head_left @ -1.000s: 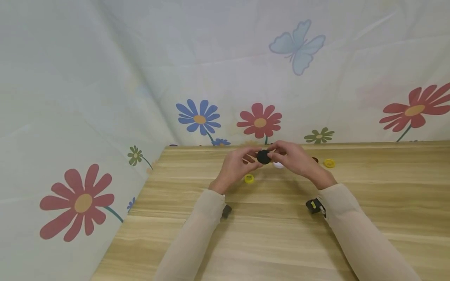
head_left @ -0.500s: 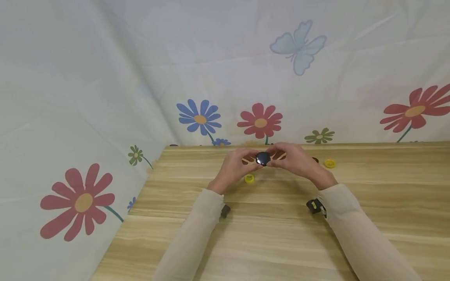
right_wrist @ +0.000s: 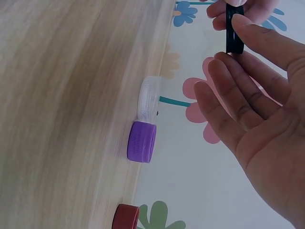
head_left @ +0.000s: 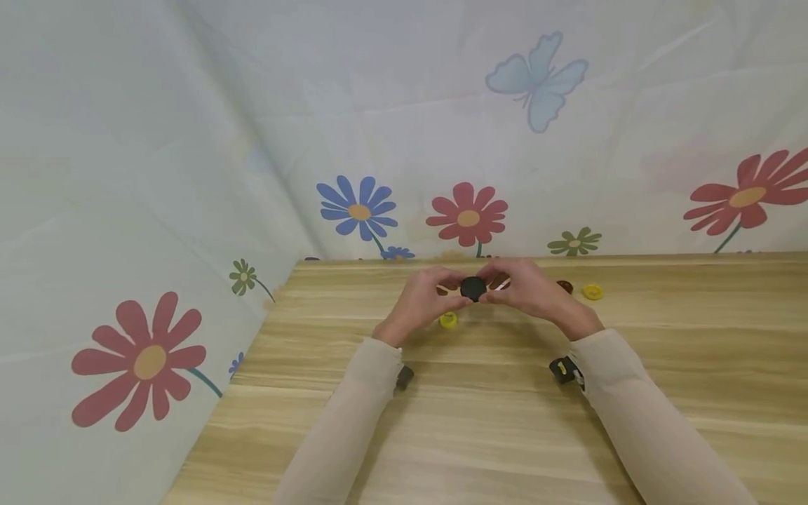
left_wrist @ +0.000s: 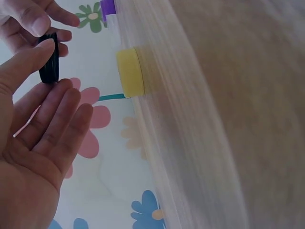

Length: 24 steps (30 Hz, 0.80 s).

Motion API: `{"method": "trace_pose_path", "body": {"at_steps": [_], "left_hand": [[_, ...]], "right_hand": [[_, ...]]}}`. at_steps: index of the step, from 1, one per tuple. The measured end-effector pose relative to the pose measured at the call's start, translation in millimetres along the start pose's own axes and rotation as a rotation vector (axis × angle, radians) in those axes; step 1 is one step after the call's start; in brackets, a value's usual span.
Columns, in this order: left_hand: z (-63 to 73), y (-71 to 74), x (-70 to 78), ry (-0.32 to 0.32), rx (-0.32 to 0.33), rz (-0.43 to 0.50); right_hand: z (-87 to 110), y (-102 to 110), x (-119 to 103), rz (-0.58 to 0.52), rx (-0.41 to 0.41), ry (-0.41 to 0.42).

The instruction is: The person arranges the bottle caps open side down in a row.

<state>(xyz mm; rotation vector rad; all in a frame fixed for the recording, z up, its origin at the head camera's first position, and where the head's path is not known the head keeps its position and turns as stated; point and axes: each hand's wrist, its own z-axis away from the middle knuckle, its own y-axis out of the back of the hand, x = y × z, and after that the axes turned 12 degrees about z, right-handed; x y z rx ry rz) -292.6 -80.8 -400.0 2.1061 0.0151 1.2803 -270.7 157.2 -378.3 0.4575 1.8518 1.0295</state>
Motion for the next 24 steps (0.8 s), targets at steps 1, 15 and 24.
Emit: {"method": "trace_pose_path", "body": {"at_steps": [1,15,24], "left_hand": [[-0.2,0.2,0.4,0.001,0.001,0.0],[-0.2,-1.3,2.4,0.039,-0.061,-0.016],[1.1,-3.9,2.5,0.08,-0.109,-0.014]], "right_hand": [[-0.3,-0.2,0.1,0.004,0.0,-0.001],[-0.2,-3.9,0.9,0.072,-0.069,-0.06],[-0.4,-8.6,2.0,0.069,-0.101,-0.058]]}}
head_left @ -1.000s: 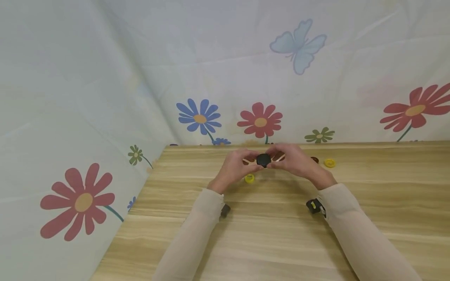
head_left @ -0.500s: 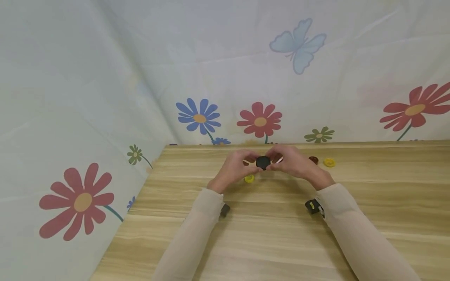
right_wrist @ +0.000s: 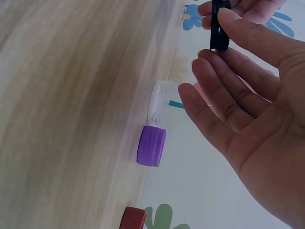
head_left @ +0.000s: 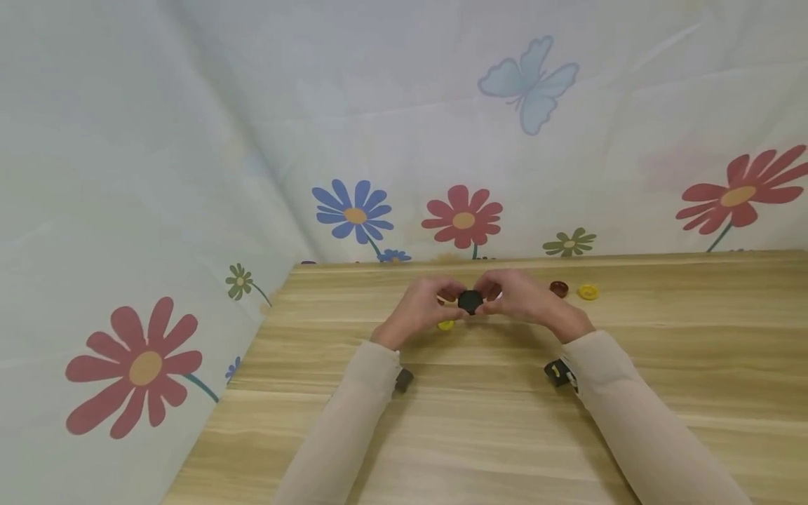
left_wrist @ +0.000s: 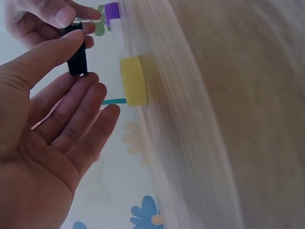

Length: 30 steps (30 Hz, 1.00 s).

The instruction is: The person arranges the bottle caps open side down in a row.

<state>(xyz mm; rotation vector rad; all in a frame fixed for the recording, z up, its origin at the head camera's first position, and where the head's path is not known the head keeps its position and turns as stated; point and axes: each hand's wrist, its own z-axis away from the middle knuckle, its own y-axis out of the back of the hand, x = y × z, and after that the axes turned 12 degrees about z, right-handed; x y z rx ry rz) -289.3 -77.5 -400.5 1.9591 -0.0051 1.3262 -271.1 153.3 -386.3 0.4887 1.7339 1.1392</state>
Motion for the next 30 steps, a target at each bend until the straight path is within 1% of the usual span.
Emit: {"method": "trace_pose_path", "body": {"at_steps": [4,6,11,21,23,27,30], "left_hand": [[-0.1,-0.1,-1.1,-0.002,-0.021,-0.021],[0.1,-0.5,-1.7,0.001,-0.031,-0.038],[-0.2,-1.8,-1.7,0.031,-0.047,-0.059],[-1.4,-4.4,0.8,0.087,-0.09,-0.084],[-1.3,-4.1,1.5,0.095,-0.095,-0.088],[-1.7,-3.9,1.1,0.091,-0.1,-0.106],[-2.2,-4.4,0.2,0.08,-0.107,-0.12]], "right_hand": [[-2.6,-3.1,0.7,0.012,-0.006,0.012],[-3.2,-4.0,1.3,0.017,-0.009,0.034],[-2.7,-5.2,3.7,0.012,-0.016,0.063],[0.9,-7.2,2.9,-0.011,-0.062,0.038],[1.3,-6.3,2.5,-0.007,-0.06,0.053],[0.8,-7.0,2.7,0.003,-0.055,0.072],[0.3,-8.7,3.1,0.012,-0.058,0.063]]}}
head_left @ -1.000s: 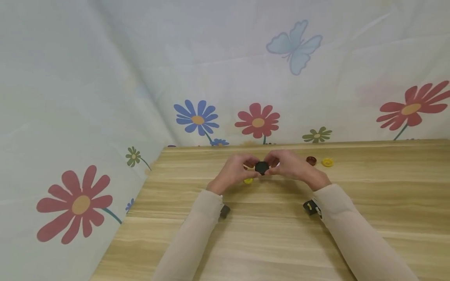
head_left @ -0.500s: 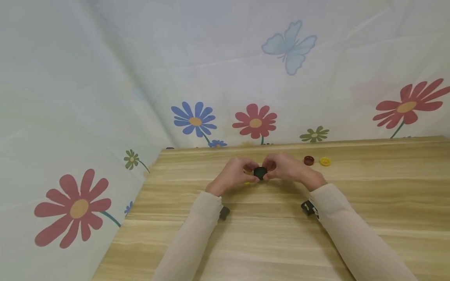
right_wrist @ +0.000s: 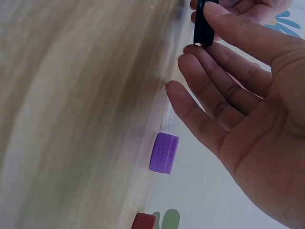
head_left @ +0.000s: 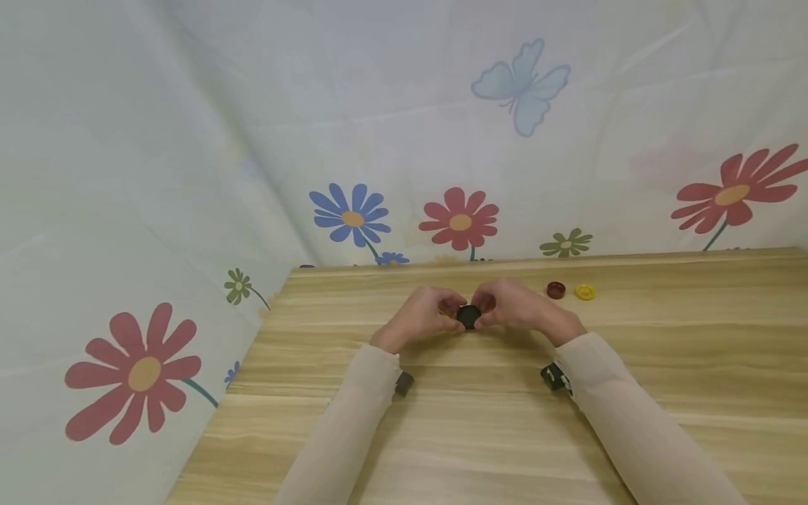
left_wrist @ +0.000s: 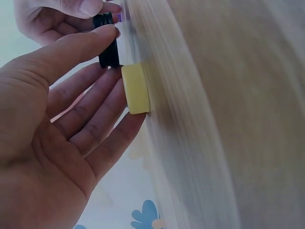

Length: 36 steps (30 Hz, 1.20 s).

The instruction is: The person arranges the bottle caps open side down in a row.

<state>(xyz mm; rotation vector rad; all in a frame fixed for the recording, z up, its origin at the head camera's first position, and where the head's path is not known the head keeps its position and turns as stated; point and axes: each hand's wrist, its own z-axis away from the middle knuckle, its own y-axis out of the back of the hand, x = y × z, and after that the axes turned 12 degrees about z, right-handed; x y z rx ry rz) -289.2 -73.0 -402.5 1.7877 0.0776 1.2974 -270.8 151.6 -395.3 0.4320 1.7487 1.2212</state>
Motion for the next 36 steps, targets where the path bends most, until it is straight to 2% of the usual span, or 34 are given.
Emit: {"method": "trace_pose_path", "body": {"at_steps": [17,36], "left_hand": [[0.2,-2.0,0.2,-0.026,-0.007,-0.039],[0.1,-5.1,2.2,0.008,-0.013,-0.104]], "right_hand": [[-0.9,-3.1,-0.1,0.014,-0.029,-0.041],[-0.1,-5.3,-1.1,0.017,-0.039,-0.04]]}}
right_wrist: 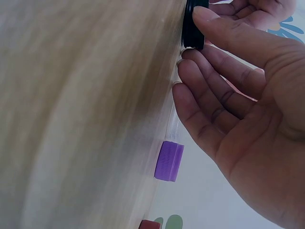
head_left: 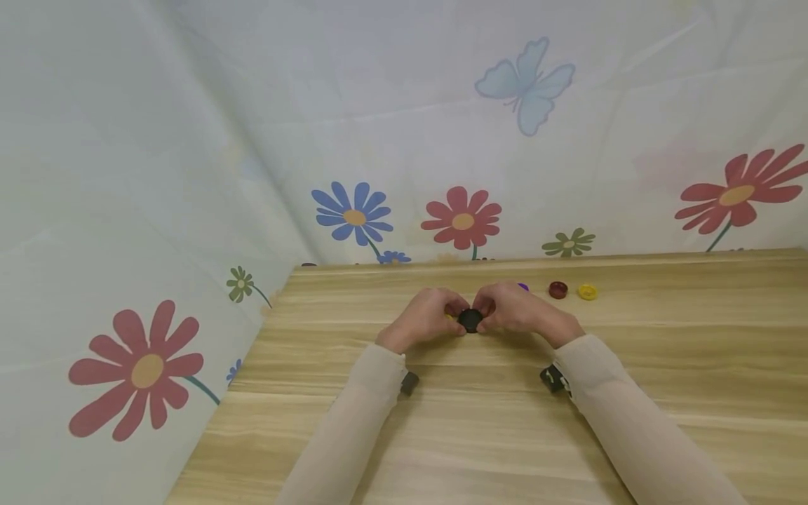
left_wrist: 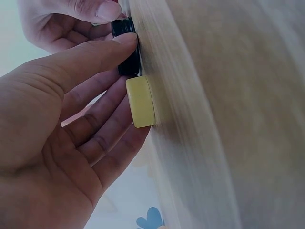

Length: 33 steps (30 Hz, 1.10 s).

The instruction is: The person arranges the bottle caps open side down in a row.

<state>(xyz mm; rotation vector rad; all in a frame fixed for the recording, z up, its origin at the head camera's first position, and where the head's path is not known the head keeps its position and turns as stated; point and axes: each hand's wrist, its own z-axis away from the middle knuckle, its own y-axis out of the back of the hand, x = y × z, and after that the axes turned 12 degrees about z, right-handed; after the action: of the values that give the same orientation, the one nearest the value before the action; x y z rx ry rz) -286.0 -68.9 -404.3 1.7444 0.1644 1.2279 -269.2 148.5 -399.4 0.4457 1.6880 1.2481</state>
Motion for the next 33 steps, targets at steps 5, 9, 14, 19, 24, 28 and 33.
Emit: {"method": "trace_pose_path", "body": {"at_steps": [5,9,14,19,24,28,33], "left_hand": [[0.9,-0.5,0.6,0.006,-0.002,0.003],[1.1,-1.1,-0.2,0.003,-0.003,0.012],[1.5,-1.3,-0.8,0.001,-0.008,0.007],[1.7,0.9,0.8,0.02,-0.015,0.01],[1.3,2.8,1.4,0.029,-0.015,0.046],[-0.6,2.9,2.7,0.022,0.008,0.102],[-3.8,5.4,8.6,0.007,0.071,0.14]], "right_hand": [[0.4,-1,0,0.003,0.005,-0.002],[0.1,-1,-1,0.004,-0.003,-0.006],[0.4,-1,0,-0.002,-0.008,-0.004],[1.9,0,0,-0.012,0.0,0.008],[5.1,3,-1,-0.017,0.024,0.02],[7.9,5,1,-0.028,0.066,0.007],[10.1,10,1,-0.027,0.134,0.002]]}}
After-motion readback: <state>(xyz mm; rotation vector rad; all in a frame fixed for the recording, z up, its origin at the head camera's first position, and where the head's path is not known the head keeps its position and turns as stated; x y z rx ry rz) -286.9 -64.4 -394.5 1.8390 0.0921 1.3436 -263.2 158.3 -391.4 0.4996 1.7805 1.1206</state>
